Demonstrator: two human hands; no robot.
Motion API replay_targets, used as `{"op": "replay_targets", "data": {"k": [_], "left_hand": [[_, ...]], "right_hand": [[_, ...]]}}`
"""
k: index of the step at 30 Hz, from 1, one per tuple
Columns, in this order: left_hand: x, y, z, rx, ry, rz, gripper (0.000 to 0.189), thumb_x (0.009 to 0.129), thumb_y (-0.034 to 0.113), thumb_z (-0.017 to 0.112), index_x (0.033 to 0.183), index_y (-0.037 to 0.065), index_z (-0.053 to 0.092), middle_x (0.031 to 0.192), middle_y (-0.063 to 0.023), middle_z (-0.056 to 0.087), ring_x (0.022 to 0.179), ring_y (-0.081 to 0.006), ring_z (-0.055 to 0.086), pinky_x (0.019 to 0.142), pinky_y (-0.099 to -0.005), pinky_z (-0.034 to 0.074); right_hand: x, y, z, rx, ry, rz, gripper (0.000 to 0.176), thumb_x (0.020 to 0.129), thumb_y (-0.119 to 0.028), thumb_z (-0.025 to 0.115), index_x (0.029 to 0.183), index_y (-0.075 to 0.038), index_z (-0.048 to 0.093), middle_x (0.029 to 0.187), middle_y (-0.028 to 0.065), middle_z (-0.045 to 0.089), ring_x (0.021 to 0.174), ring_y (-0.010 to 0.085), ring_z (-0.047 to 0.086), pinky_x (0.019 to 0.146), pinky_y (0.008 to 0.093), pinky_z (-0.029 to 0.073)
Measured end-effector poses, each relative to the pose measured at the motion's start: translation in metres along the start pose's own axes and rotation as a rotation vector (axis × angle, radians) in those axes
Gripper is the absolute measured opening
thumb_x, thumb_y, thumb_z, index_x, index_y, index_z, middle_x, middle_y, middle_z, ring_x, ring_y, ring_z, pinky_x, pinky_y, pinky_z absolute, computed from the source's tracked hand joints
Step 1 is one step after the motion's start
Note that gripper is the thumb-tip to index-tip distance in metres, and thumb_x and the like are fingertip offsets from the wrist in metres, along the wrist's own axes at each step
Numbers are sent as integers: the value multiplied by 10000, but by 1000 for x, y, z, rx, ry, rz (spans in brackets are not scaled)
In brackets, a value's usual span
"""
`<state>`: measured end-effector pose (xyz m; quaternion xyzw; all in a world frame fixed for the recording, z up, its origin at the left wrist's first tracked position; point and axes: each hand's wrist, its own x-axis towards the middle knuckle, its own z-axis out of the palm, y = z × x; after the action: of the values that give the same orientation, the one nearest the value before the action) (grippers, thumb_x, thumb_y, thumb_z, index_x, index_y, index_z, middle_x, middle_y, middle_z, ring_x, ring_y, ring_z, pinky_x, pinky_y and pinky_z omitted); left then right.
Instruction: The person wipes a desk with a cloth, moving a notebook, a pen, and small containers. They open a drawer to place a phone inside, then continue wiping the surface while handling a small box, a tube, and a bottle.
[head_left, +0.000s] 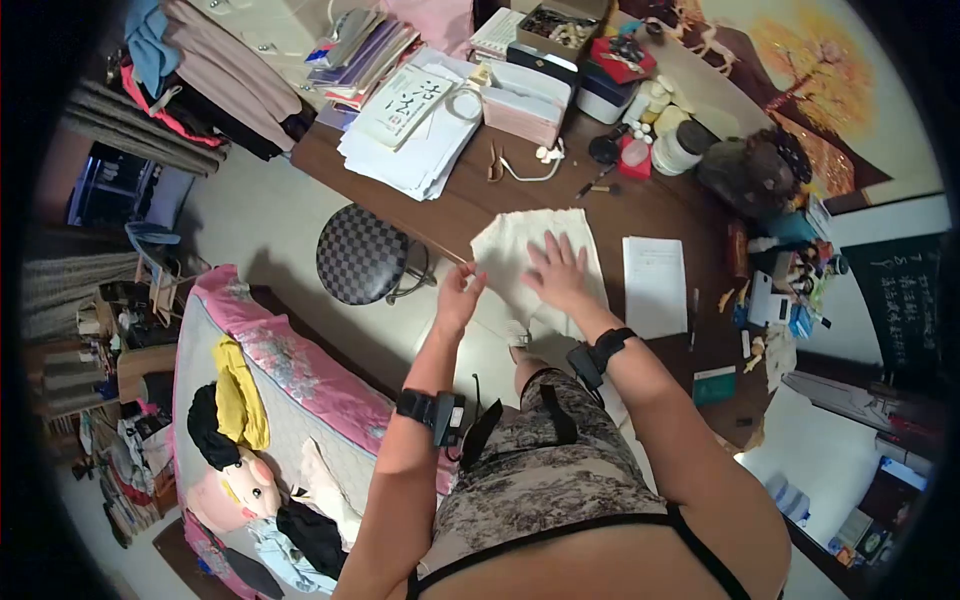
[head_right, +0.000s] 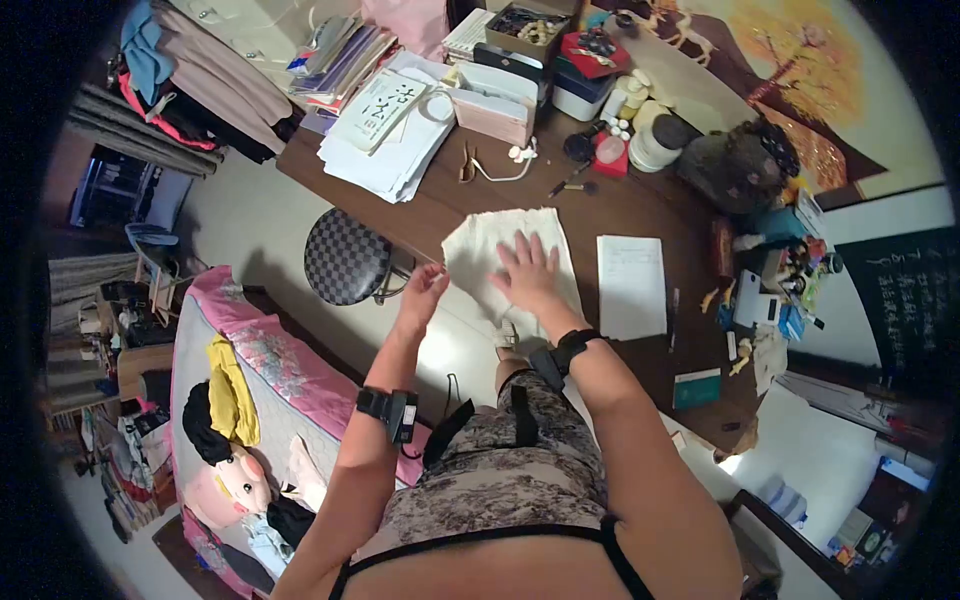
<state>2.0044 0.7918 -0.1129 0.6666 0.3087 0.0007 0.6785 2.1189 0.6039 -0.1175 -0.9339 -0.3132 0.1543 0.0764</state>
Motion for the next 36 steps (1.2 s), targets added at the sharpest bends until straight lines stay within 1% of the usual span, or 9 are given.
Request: {"op": "replay_targets", "data": {"k": [3,6,7,10,11,14,20,31,36], "left_hand": [[4,-6,-11,-51,-30,-52,305,920,161,626,1176,15,548,1062,-31,602,962,-107,537,858,-250,428],[3,4,-27,-102,0,-169,313,919,170,627,1188,28,551,1033,-18,597,904,-92,524,811,-230,425],[9,-3,-33,-118,27,-179,318,916,182,633,1188,35,558,1034,-11,594,854,-75,501,768,-220,416],[21,-1,-59,-119,59,-214,334,909,137,640,1195,-3,540,1078,-46,595,926,-114,558,824,-249,458],[26,-4,-66,-142,81,-149,314,914,186,635,1182,39,564,1015,-2,594,807,-66,482,722,-218,414],[43,-7,-96,-155,99,-162,299,918,181,627,1174,40,565,1001,0,595,802,-67,488,711,-215,417],[92,-15,-158,-113,47,-153,282,930,157,595,1179,35,543,1006,-6,608,808,-75,519,696,-225,436],[163,5,-292,-259,128,-95,238,945,157,576,1168,78,551,1072,-2,597,911,-99,527,772,-258,434],[182,13,-333,-348,174,-136,174,962,169,554,1126,112,556,1040,32,590,904,-87,527,780,-266,428]], "right_hand": [[7,-17,8,-62,47,-167,707,856,-555,538,1459,-240,345,1575,105,158,1455,333,86,1117,636,29],[31,-44,14,-139,5,-393,703,859,-526,553,1462,-238,334,1570,85,177,1451,327,109,1127,617,59],[41,-55,15,-135,-3,-433,672,880,-455,554,1463,-209,329,1565,75,190,1452,295,126,1148,564,84],[74,-87,20,-158,15,-520,647,891,-380,555,1460,-173,328,1560,58,208,1449,255,149,1164,493,118],[81,-96,21,-150,67,-551,638,882,-345,563,1450,-148,348,1549,47,239,1440,220,185,1165,437,154],[106,-120,33,-146,126,-617,624,876,-341,569,1436,-144,377,1535,39,274,1430,207,218,1159,410,178],[157,-187,42,-43,90,-585,606,878,-280,558,1433,-113,378,1537,44,281,1429,213,228,1146,374,212],[287,-329,48,93,97,-469,627,875,-179,548,1451,-60,329,1560,90,226,1449,255,190,1140,412,237],[366,-386,63,84,257,-486,545,948,-307,480,1439,-97,365,1550,72,255,1439,242,208,1155,427,178]]}}
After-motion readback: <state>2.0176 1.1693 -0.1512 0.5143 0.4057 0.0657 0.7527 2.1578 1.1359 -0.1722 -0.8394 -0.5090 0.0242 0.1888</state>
